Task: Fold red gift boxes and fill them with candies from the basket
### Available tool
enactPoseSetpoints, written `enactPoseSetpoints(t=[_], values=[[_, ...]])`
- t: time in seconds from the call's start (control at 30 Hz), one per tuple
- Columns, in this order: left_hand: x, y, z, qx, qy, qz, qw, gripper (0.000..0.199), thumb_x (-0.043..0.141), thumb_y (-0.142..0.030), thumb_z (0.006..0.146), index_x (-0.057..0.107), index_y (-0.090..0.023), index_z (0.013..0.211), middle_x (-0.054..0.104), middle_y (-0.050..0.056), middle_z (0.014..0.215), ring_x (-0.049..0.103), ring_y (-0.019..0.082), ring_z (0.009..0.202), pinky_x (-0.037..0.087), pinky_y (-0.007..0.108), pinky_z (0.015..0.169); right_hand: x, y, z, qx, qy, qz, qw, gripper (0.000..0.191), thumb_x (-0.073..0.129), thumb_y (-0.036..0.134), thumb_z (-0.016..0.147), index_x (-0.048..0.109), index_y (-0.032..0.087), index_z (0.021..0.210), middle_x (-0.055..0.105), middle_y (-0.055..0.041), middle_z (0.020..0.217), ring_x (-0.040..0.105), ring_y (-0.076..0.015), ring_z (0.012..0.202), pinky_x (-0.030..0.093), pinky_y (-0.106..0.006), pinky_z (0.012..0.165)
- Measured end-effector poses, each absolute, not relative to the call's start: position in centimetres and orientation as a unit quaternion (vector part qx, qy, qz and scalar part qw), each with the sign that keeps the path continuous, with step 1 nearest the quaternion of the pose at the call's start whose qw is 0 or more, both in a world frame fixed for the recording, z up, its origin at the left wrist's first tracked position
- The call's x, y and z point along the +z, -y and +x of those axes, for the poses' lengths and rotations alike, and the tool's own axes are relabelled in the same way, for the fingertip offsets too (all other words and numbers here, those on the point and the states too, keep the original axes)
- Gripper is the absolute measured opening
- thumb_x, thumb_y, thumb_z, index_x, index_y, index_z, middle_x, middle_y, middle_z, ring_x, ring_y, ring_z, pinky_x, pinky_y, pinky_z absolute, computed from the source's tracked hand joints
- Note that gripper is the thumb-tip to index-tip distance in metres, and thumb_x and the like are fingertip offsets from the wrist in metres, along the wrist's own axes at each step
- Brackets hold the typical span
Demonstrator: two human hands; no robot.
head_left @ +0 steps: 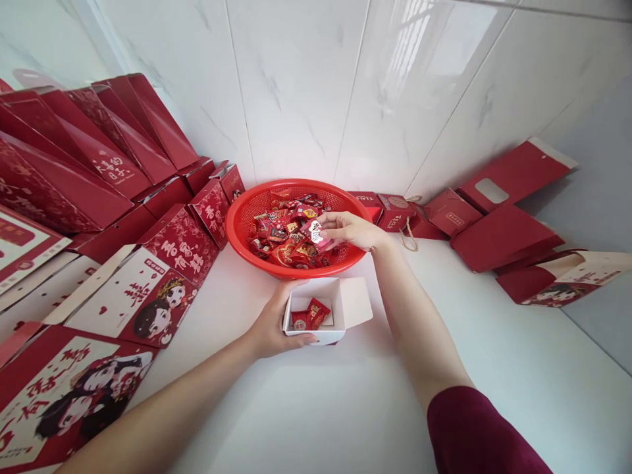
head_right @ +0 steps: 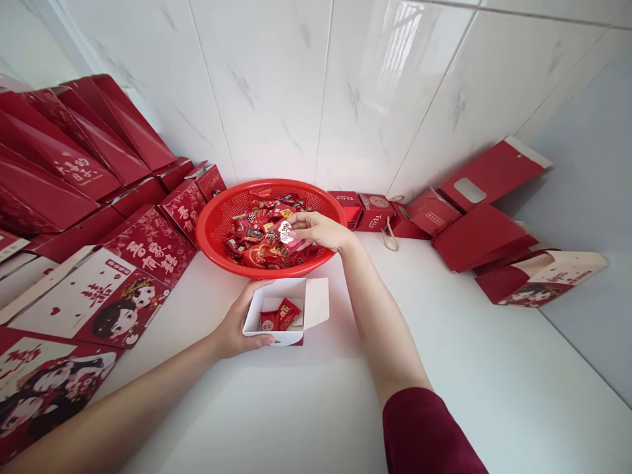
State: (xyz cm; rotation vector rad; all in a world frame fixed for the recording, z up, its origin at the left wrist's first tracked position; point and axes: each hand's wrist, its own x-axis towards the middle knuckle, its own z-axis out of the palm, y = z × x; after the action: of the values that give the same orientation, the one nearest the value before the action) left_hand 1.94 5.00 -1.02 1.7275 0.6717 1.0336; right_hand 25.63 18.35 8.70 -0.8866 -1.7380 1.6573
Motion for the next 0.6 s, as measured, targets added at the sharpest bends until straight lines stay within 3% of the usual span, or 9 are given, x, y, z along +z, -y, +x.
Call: enactPoseSetpoints(t=[0.23,0.37,0.47,0.6], values=[[-0.9,-5.0,1.9,0.427,-0.277,0.714,0.480,0.088,0.085,-0.040,0.066,0.040,-0.025,0.140,0.046,0.013,0.139,0.048,0.035,0.129,0.043,0.051,0.107,9.3,-17.8,25.5,0.647,0.638,-0.317,0.273,0.031,0.077,0.023,0.077,0.064,0.017,0.104,0.071,-0.0041,0.097,0.070,-0.0139,0.081,0.063,-0.027,0.072],[-0.9,-5.0,1.9,0.428,-0.275,0.720,0.472,0.087,0.085,-0.039,0.066,0.040,-0.025,0.140,0.046,0.012,0.139,0.047,0.035,0.129,0.042,0.051,0.108,9.2,-17.9,25.9,0.625,0.645,-0.321,0.300,0.039,0.081,0.029,0.073,0.066,0.017,0.107,0.070,-0.0018,0.087,0.069,-0.0113,0.071,0.061,-0.021,0.061],[-0.9,-5.0,1.9,0.428,-0.276,0.720,0.472,0.087,0.085,-0.040,0.067,0.039,-0.026,0.140,0.046,0.012,0.139,0.048,0.035,0.129,0.042,0.051,0.108,9.0,-18.2,26.4,0.616,0.664,-0.297,0.303,0.032,0.083,0.031,0.071,0.066,0.016,0.093,0.067,0.0021,0.074,0.060,-0.0055,0.056,0.051,-0.013,0.048],[-0.9,-5.0,2.0,0.429,-0.274,0.718,0.475,0.089,0.085,-0.040,0.066,0.040,-0.026,0.140,0.045,0.013,0.141,0.047,0.036,0.130,0.042,0.052,0.108,9.0,-18.3,27.0,0.606,0.717,-0.234,0.252,0.027,0.083,0.031,0.071,0.065,0.013,0.078,0.067,0.0022,0.065,0.058,-0.0051,0.053,0.047,-0.014,0.049]])
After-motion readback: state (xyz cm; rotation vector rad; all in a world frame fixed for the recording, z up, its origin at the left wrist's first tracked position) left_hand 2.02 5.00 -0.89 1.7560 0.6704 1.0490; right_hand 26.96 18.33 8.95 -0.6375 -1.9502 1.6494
